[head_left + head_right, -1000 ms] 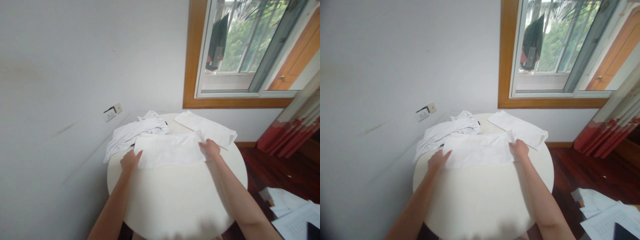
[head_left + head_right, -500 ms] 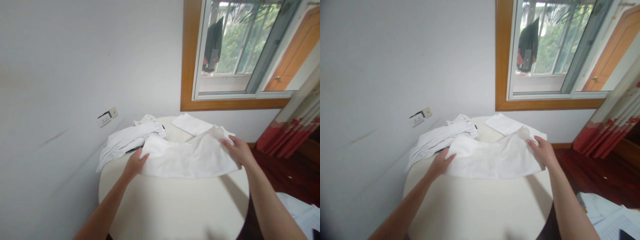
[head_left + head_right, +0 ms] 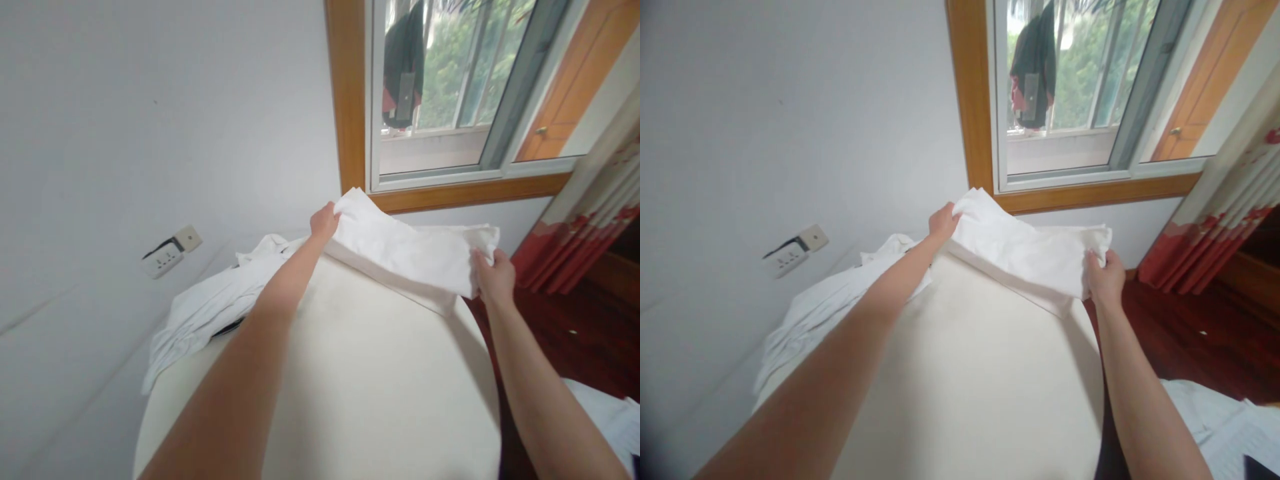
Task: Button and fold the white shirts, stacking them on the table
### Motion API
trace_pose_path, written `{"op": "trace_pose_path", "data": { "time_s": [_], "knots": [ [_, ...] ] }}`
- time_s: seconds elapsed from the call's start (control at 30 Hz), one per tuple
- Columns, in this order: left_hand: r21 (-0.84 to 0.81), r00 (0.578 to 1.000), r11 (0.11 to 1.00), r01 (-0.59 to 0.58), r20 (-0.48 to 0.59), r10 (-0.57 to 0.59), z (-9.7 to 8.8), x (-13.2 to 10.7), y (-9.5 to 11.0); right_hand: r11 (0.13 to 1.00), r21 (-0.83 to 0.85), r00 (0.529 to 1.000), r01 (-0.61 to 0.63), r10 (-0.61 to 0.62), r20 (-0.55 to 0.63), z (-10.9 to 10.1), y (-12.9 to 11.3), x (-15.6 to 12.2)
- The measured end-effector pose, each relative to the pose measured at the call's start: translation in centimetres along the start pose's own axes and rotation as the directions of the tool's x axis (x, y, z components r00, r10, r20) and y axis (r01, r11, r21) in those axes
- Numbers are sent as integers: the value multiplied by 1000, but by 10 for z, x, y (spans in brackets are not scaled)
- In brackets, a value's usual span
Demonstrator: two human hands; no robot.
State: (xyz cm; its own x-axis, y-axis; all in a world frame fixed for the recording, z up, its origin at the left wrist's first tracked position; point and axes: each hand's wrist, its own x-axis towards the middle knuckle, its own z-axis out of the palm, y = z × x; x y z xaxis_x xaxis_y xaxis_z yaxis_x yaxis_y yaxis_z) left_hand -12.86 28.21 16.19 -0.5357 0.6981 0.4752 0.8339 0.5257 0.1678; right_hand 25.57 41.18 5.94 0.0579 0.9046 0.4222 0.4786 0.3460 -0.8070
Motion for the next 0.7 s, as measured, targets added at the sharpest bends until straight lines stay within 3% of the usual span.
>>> {"op": "trace_pose_path", "data": {
  "time_s": [0.1,0.2,0.27,0.37,0.47,0.53,0.7],
  "knots": [
    [24,993,994,104,-63,-102,34,8,12,990,-118,982,-71,91,168,31,22,-10],
    [3,982,983,185,25,-185,72,-17,14,969,-217,942,-114,175,287,47,40,-19],
    [-21,991,993,119,70,-118,93,-39,13,967,-195,924,-167,222,312,49,45,-22],
    [-61,990,995,-78,112,84,112,-70,15,962,-82,885,-259,270,380,43,45,-25],
    [-95,952,964,-248,161,260,119,-93,21,938,34,823,-344,283,493,33,37,-29],
    [-101,940,955,-280,174,294,118,-109,26,932,50,794,-359,277,542,29,32,-31],
    [-132,946,953,-274,144,292,100,-158,31,969,-139,831,-206,248,498,27,27,-30]
  ]
}}
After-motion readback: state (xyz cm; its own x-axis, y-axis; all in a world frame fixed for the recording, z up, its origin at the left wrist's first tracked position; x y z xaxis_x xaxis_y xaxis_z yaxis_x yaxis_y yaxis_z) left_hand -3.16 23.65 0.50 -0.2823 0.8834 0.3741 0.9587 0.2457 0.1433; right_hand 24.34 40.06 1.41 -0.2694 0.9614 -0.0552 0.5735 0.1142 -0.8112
